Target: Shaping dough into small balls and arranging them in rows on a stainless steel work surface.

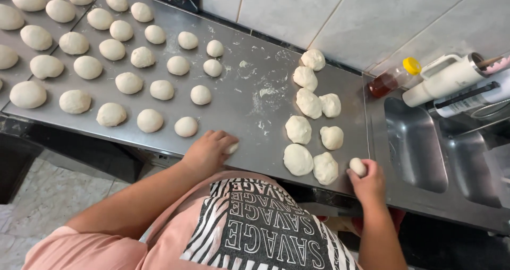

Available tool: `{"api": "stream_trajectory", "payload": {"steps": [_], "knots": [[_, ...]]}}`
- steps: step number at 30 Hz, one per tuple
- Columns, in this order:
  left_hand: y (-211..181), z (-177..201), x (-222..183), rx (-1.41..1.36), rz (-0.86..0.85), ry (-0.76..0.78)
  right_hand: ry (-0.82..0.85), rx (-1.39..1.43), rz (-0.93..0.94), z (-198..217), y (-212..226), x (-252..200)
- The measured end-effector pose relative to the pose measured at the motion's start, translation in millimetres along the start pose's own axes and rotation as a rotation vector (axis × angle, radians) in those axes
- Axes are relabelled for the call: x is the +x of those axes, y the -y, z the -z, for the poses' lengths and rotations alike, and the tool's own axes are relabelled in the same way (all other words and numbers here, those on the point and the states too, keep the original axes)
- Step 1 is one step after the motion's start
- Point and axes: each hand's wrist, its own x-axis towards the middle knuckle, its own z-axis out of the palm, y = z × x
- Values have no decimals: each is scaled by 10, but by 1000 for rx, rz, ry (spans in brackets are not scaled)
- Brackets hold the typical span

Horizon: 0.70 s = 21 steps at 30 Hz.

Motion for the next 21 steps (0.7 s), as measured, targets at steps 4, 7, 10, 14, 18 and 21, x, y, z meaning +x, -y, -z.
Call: {"api": "stream_trajectory", "payload": {"steps": [4, 7, 10, 14, 18, 21], "knots": [[77, -52, 299, 216, 29, 0, 130, -109, -273, -46, -100, 364], [43, -177, 741, 200, -5, -97, 71, -119, -249, -431, -162, 719], [41, -320, 1022, 82, 32, -141, -55, -196, -94, -747, -79, 871], [16, -342, 718, 46, -88, -83, 95, -116, 47, -483, 60, 538], [-40, 23, 168, -83, -161, -16, 344, -152, -128, -180, -261, 212], [42, -16, 101, -75, -81, -91, 430, -72, -221, 92, -246, 297]]}}
